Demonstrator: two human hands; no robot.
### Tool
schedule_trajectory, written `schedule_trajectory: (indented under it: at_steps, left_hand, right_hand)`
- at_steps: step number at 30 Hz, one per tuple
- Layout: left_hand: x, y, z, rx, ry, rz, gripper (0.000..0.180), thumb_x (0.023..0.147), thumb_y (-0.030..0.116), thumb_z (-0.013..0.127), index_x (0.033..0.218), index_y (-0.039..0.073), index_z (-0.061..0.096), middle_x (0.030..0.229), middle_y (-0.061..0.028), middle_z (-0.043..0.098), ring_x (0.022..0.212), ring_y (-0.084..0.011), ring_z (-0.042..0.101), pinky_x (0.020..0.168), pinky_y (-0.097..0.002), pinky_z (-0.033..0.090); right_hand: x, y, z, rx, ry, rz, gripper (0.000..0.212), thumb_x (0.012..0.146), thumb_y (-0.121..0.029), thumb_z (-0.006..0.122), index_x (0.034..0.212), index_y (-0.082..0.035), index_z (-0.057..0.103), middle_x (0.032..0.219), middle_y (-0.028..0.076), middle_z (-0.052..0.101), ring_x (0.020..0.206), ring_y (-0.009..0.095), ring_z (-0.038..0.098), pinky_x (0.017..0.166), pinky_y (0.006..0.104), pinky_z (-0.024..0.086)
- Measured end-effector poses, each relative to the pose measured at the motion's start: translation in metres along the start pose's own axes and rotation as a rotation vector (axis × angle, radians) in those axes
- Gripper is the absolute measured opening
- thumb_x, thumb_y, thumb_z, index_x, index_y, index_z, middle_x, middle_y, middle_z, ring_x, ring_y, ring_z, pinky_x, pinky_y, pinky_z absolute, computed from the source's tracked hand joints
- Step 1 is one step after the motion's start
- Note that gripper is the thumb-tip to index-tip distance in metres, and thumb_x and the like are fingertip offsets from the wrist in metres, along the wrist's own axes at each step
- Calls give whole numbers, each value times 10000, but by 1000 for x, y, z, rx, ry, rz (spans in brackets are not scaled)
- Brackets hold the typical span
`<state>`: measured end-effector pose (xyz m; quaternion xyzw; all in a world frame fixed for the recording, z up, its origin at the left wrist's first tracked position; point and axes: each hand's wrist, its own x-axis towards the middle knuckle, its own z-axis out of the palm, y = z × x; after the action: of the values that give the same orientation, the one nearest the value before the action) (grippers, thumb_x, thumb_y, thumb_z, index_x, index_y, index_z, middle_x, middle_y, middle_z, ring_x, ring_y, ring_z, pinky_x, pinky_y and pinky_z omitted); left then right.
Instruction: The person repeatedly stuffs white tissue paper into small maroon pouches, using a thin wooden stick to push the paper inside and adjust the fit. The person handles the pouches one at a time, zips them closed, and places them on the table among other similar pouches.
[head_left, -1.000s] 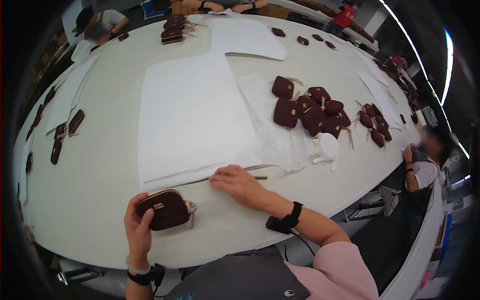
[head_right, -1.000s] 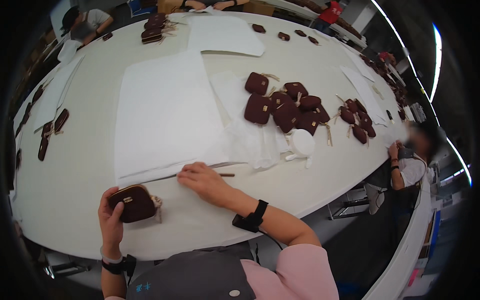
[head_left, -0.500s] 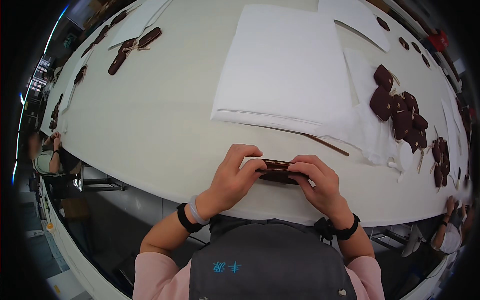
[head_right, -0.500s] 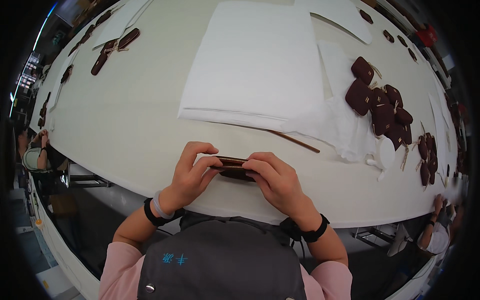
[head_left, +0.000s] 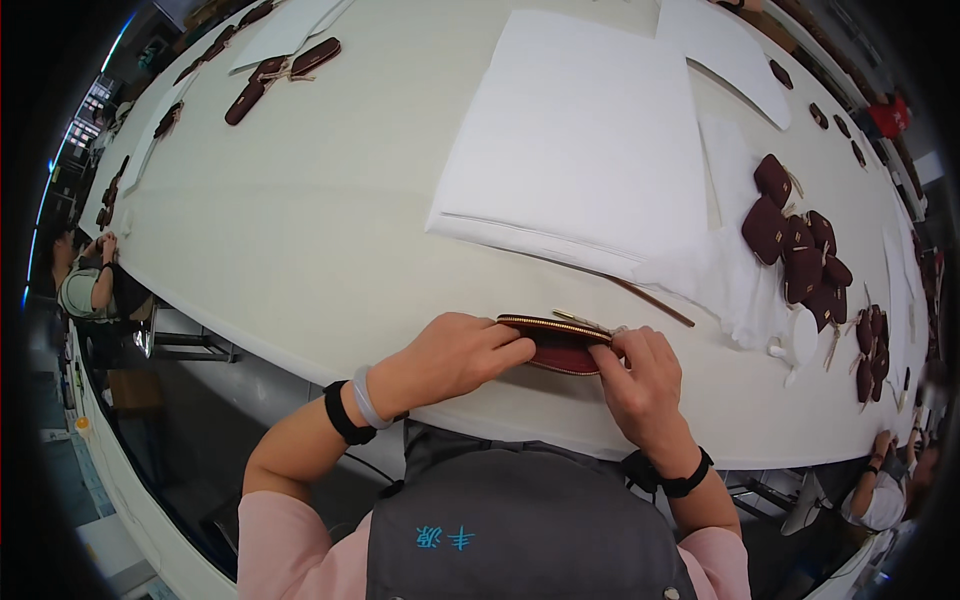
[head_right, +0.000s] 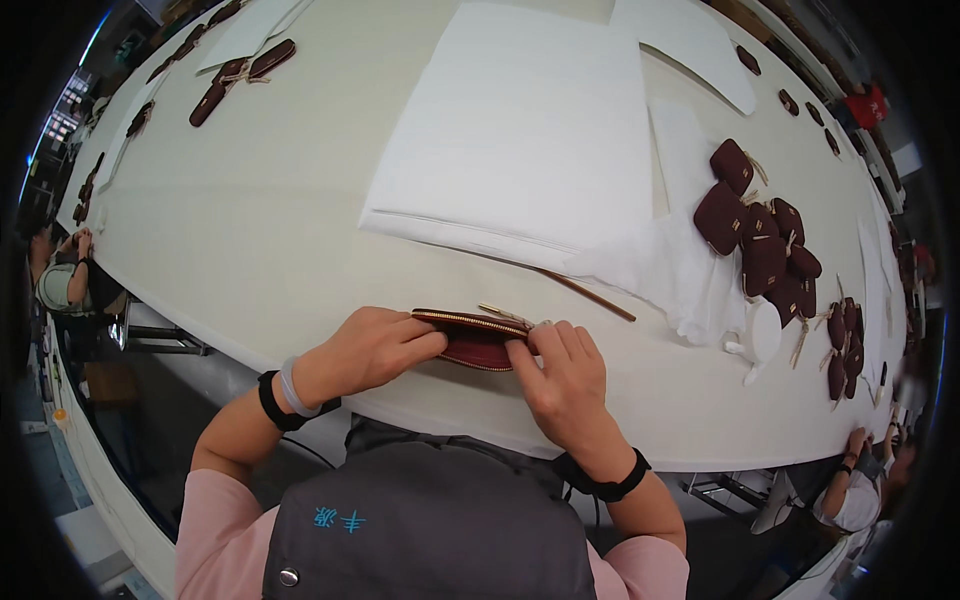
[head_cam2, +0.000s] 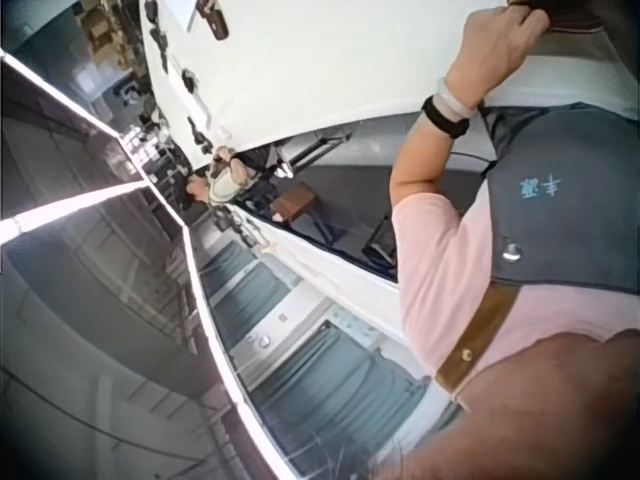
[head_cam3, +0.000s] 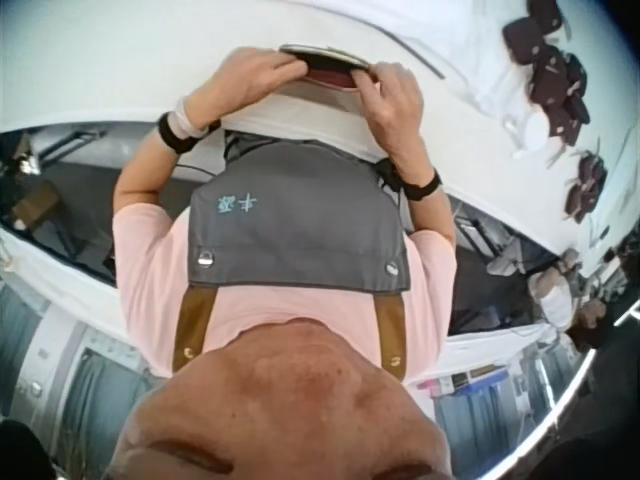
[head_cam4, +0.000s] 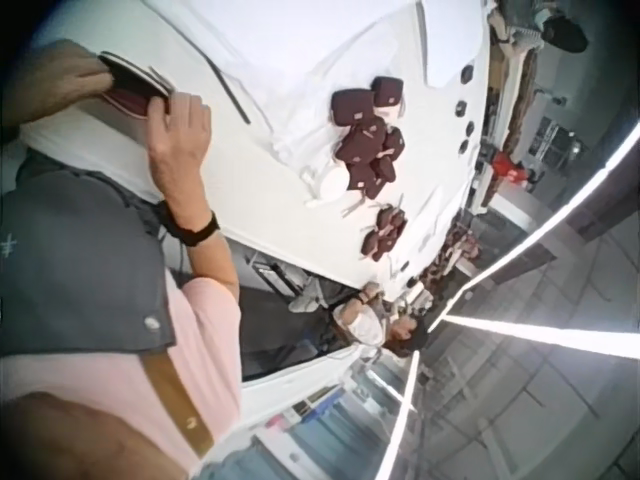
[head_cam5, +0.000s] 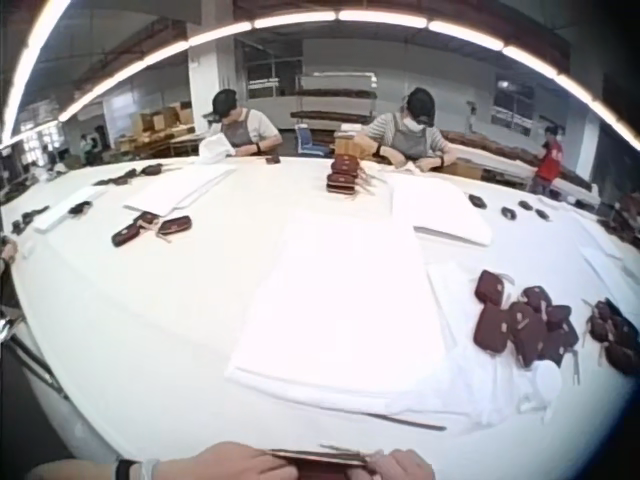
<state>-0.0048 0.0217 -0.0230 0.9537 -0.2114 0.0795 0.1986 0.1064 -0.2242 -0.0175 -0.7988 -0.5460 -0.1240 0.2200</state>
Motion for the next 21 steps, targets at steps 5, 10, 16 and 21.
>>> schedule_trajectory:
  at_steps: [5, 10, 16, 21]
  left_hand:
    - [-1, -7, 0, -90, -48, -4, 114, 882, 99, 625, 978, 123, 567, 769, -69, 649, 711, -257, 677, 534, -361, 514]
    - [5, -13, -6, -92, -184, -61, 113, 844, 86, 648, 950, 95, 611, 825, -76, 670, 737, -279, 685, 578, -378, 537]
    - [8, -5, -7, 4, -232, 63, 97, 849, 96, 623, 929, 42, 609, 839, -112, 649, 701, -291, 683, 581, -391, 549]
    - [7, -3, -24, 61, -277, 190, 87, 924, 137, 565, 906, 58, 532, 689, -106, 588, 593, -288, 662, 491, -412, 512]
  right_hand:
    - [-1, -14, -3, 47, 49, -162, 241, 706, -26, 691, 942, 22, 697, 916, 81, 586, 664, 174, 553, 560, 309, 443]
    - [-7, -13, -3, 86, -57, -182, 208, 767, -19, 673, 974, 6, 670, 948, 77, 622, 571, 142, 565, 499, 299, 446]
    - [11, -21, -10, -56, -479, -47, 102, 843, -49, 621, 941, -55, 595, 871, 76, 656, 614, 189, 666, 491, 322, 483]
    - [24, 1, -9, 29, -523, -154, 69, 880, -98, 596, 941, -67, 599, 775, 75, 657, 609, 252, 675, 456, 369, 480]
